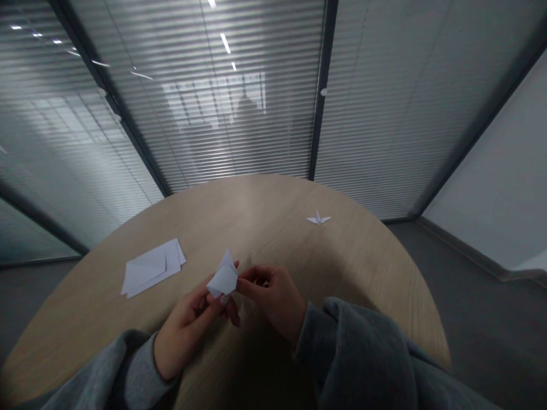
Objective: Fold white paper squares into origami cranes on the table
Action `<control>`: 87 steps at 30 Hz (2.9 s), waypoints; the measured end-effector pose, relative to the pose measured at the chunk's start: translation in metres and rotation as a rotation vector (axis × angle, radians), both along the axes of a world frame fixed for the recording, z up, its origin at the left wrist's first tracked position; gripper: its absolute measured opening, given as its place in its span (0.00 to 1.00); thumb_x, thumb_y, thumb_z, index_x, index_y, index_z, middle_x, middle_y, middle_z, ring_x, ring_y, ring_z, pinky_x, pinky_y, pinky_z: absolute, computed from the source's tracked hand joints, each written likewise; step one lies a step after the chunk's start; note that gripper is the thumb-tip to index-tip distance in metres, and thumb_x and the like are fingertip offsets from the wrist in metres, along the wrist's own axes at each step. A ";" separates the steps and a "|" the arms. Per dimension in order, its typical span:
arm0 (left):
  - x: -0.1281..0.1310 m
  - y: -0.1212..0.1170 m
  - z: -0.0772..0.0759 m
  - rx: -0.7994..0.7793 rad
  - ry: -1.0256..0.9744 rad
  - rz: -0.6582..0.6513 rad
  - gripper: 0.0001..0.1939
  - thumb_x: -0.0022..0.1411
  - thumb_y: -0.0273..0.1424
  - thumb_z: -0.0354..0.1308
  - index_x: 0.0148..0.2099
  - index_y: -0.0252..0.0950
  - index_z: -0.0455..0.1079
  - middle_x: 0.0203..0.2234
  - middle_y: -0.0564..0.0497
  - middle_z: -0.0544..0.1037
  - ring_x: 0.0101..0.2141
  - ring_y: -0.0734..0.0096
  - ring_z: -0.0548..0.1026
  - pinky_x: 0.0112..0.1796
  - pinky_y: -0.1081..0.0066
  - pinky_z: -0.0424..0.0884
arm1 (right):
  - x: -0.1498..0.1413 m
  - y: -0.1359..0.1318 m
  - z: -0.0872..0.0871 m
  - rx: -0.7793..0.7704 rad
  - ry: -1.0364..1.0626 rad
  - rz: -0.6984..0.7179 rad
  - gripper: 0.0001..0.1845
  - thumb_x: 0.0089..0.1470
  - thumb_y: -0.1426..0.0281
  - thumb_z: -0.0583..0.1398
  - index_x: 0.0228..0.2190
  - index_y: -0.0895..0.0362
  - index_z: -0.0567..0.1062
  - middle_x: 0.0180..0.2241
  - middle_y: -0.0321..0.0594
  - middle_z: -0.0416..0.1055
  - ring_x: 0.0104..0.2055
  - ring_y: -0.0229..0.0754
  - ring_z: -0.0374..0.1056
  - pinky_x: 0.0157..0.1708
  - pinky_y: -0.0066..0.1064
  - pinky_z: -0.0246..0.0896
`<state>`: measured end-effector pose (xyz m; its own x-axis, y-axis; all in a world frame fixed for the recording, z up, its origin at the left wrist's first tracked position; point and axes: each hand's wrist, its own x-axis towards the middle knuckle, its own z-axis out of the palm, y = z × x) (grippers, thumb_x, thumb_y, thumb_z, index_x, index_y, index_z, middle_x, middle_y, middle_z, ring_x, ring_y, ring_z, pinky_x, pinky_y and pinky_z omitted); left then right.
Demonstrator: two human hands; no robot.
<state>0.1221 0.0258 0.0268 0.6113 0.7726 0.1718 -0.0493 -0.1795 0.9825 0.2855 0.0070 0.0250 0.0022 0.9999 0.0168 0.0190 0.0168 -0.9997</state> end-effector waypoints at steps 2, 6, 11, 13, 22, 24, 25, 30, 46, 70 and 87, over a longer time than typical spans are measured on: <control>0.001 -0.001 0.002 -0.025 -0.058 0.011 0.22 0.61 0.45 0.55 0.50 0.34 0.65 0.23 0.52 0.75 0.26 0.70 0.71 0.30 0.71 0.65 | -0.002 -0.002 0.003 -0.005 0.079 0.008 0.21 0.41 0.51 0.64 0.20 0.58 0.74 0.19 0.35 0.69 0.24 0.38 0.64 0.28 0.32 0.58; 0.002 -0.003 0.001 -0.118 -0.088 0.066 0.20 0.59 0.45 0.56 0.44 0.34 0.67 0.22 0.51 0.75 0.23 0.72 0.69 0.27 0.73 0.64 | -0.006 -0.006 0.005 -0.016 0.170 -0.050 0.22 0.36 0.52 0.67 0.19 0.57 0.71 0.19 0.33 0.68 0.23 0.36 0.63 0.27 0.30 0.58; 0.005 -0.004 0.001 -0.214 -0.046 0.038 0.21 0.59 0.48 0.55 0.31 0.33 0.68 0.19 0.52 0.71 0.21 0.73 0.67 0.25 0.73 0.63 | -0.007 -0.007 0.002 0.022 0.241 -0.085 0.19 0.36 0.55 0.67 0.17 0.57 0.70 0.18 0.31 0.65 0.22 0.34 0.60 0.26 0.29 0.55; 0.005 -0.004 0.001 -0.205 -0.049 0.045 0.21 0.57 0.48 0.57 0.30 0.33 0.68 0.18 0.53 0.71 0.21 0.74 0.67 0.24 0.73 0.63 | -0.007 -0.007 0.001 0.018 0.231 -0.094 0.19 0.36 0.56 0.67 0.17 0.57 0.70 0.18 0.30 0.65 0.22 0.33 0.58 0.25 0.28 0.54; 0.004 -0.004 0.000 -0.169 -0.037 0.059 0.20 0.55 0.47 0.59 0.32 0.33 0.68 0.18 0.54 0.69 0.21 0.74 0.66 0.25 0.73 0.62 | -0.007 -0.007 0.003 -0.012 0.249 -0.061 0.19 0.36 0.57 0.68 0.18 0.57 0.68 0.18 0.30 0.63 0.22 0.33 0.57 0.25 0.28 0.53; 0.004 -0.004 0.001 -0.154 -0.023 0.057 0.18 0.56 0.46 0.59 0.31 0.33 0.68 0.18 0.54 0.69 0.21 0.74 0.66 0.25 0.73 0.62 | -0.007 -0.007 0.002 -0.008 0.239 -0.065 0.18 0.36 0.58 0.68 0.18 0.57 0.68 0.18 0.29 0.61 0.21 0.32 0.56 0.25 0.27 0.52; 0.004 -0.005 0.001 -0.141 -0.020 0.056 0.18 0.57 0.45 0.59 0.31 0.34 0.67 0.18 0.54 0.69 0.21 0.74 0.66 0.25 0.73 0.62 | -0.007 -0.007 0.002 -0.004 0.232 -0.069 0.17 0.37 0.59 0.67 0.18 0.57 0.68 0.17 0.28 0.60 0.21 0.32 0.55 0.25 0.27 0.52; 0.005 -0.006 0.006 -0.109 -0.018 0.045 0.17 0.58 0.45 0.58 0.31 0.34 0.67 0.19 0.53 0.69 0.22 0.72 0.67 0.26 0.72 0.63 | -0.008 -0.009 0.004 -0.004 0.234 -0.068 0.19 0.37 0.57 0.67 0.17 0.57 0.67 0.17 0.29 0.60 0.21 0.32 0.54 0.23 0.27 0.51; 0.003 -0.006 0.005 -0.080 0.002 0.032 0.16 0.60 0.43 0.55 0.33 0.33 0.69 0.20 0.51 0.72 0.22 0.72 0.67 0.25 0.73 0.62 | -0.008 -0.010 0.006 0.042 0.276 -0.045 0.18 0.40 0.57 0.66 0.16 0.56 0.67 0.16 0.28 0.58 0.19 0.32 0.54 0.23 0.27 0.54; 0.001 -0.006 0.005 -0.163 -0.001 0.089 0.19 0.58 0.46 0.56 0.33 0.33 0.70 0.19 0.52 0.71 0.21 0.73 0.66 0.24 0.73 0.63 | -0.006 -0.016 0.005 0.157 0.023 -0.119 0.15 0.45 0.61 0.63 0.18 0.57 0.68 0.17 0.31 0.62 0.21 0.33 0.56 0.22 0.27 0.52; 0.002 -0.001 0.006 -0.335 0.008 -0.003 0.18 0.49 0.44 0.64 0.29 0.32 0.69 0.19 0.54 0.71 0.19 0.77 0.66 0.21 0.78 0.63 | -0.007 -0.015 0.006 0.093 0.304 0.049 0.17 0.45 0.58 0.65 0.21 0.57 0.68 0.20 0.33 0.68 0.23 0.35 0.64 0.25 0.29 0.60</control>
<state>0.1245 0.0246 0.0325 0.6142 0.7832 -0.0968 -0.0411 0.1542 0.9872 0.2781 -0.0084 0.0313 -0.0267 0.9931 0.1144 -0.2833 0.1023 -0.9536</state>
